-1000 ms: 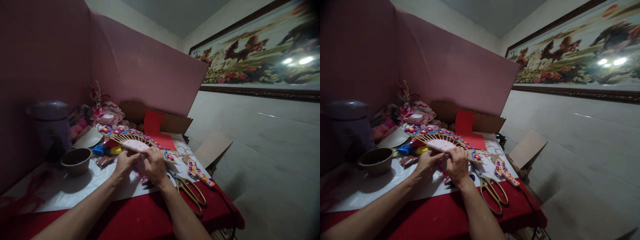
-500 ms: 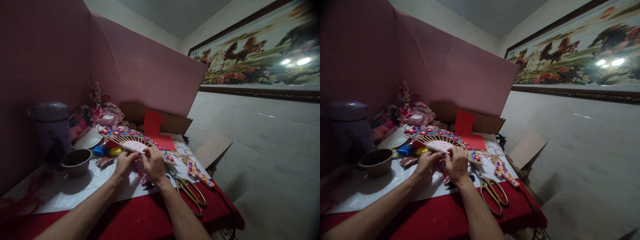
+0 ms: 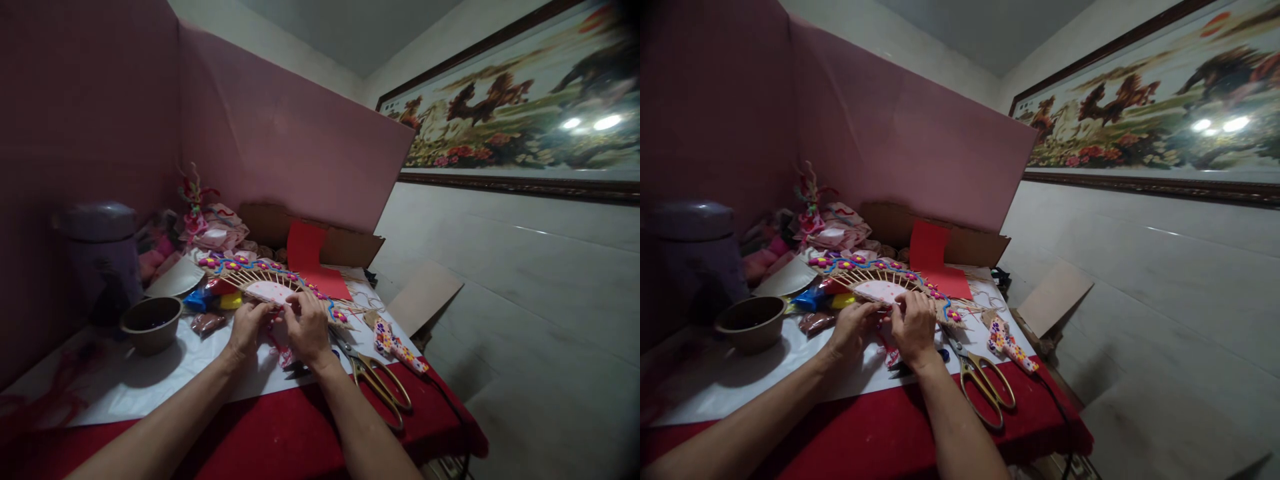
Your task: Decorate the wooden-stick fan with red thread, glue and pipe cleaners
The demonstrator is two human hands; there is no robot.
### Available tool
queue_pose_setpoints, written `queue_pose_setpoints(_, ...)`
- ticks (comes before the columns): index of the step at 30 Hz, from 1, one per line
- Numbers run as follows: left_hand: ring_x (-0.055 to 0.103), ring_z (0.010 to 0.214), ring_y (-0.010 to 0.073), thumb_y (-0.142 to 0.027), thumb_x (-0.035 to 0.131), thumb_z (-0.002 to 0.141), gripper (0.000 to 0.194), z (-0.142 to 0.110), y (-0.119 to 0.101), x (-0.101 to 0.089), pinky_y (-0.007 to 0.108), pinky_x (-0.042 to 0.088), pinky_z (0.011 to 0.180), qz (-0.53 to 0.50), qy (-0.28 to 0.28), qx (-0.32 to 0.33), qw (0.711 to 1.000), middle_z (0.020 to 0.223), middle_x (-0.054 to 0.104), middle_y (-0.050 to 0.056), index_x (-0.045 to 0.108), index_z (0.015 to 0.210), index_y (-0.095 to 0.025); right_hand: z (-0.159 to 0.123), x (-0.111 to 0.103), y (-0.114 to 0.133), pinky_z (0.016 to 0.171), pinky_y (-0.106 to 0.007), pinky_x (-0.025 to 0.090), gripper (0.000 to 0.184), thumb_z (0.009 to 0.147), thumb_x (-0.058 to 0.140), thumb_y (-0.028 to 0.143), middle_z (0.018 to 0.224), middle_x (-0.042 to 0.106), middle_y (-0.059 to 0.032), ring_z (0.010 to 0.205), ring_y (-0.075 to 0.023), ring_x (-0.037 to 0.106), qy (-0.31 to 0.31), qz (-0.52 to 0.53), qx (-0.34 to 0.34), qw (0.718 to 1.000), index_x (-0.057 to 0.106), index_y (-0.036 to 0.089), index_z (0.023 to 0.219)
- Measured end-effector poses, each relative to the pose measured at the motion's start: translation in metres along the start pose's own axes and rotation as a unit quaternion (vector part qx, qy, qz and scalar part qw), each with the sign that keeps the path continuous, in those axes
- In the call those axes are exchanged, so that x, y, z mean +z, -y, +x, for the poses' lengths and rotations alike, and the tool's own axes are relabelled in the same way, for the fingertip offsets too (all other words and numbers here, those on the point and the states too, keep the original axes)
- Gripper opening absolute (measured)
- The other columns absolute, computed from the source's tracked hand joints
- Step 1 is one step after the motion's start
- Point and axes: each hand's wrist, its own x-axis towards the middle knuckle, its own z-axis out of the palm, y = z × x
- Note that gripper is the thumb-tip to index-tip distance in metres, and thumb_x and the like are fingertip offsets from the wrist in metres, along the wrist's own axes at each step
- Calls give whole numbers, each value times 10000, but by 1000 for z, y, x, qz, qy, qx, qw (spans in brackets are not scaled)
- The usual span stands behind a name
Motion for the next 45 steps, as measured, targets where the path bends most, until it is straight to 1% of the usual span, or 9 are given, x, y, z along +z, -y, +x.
queue_pose_setpoints(4,587,551,152,-206,704,539,134,-1,-1,-1,266,456,539,-24,-6,-23,999,617,675,31,663,648,-140,-1,-3,0,767,-320,387,111,801,529,142,873,620,-38,833,-197,542,5,18,-4,1000,572,194,888)
queue_pose_setpoints(10,585,535,147,-206,715,539,158,-3,-2,1,255,451,517,-30,-11,-34,999,611,675,22,671,674,-139,-3,-4,0,768,-326,385,100,804,565,190,885,619,-41,849,-207,541,14,7,-7,1000,571,195,904)
queue_pose_setpoints(15,601,534,147,-212,722,552,157,0,-1,1,249,471,521,-33,-18,-25,999,609,680,34,666,672,-127,-2,-3,1,757,-322,376,78,815,572,200,877,622,-39,838,-204,539,15,-8,-5,1000,573,195,893)
queue_pose_setpoints(17,610,526,148,-258,736,580,203,1,0,0,245,475,511,-24,-22,-28,999,621,684,47,662,702,-113,-1,-3,1,758,-321,375,70,818,574,204,872,621,-39,835,-203,537,15,-9,-5,1000,574,193,887)
queue_pose_setpoints(21,592,435,152,-360,733,642,305,2,1,-1,231,433,408,20,-42,-50,998,584,672,63,641,767,-97,-1,-2,1,766,-317,379,69,822,571,211,869,619,-37,836,-201,537,14,-2,1,1000,575,190,887)
queue_pose_setpoints(25,596,429,150,-295,727,661,242,1,0,-1,229,453,407,23,-64,-51,996,571,668,64,632,751,-92,-2,-2,2,751,-311,381,67,807,581,203,849,624,-32,822,-199,541,18,3,19,1000,578,190,873)
queue_pose_setpoints(31,599,432,141,-235,693,700,163,0,-1,0,232,480,432,6,-66,-59,996,565,666,52,632,742,-89,-2,-2,3,735,-311,380,84,772,578,165,815,626,-27,799,-198,546,19,12,42,999,582,184,853)
queue_pose_setpoints(36,618,462,148,-228,694,704,164,3,1,-1,240,499,461,-8,-61,-58,996,592,681,61,633,751,-84,-2,-4,4,736,-308,386,107,769,546,157,814,624,-25,796,-193,543,20,28,42,999,583,186,866)
queue_pose_setpoints(45,624,467,158,-242,715,676,183,2,1,-1,239,492,455,-1,-61,-62,996,585,683,79,642,715,-79,-2,-1,3,733,-310,384,93,788,581,191,821,627,-28,797,-197,547,18,6,35,999,585,184,880)
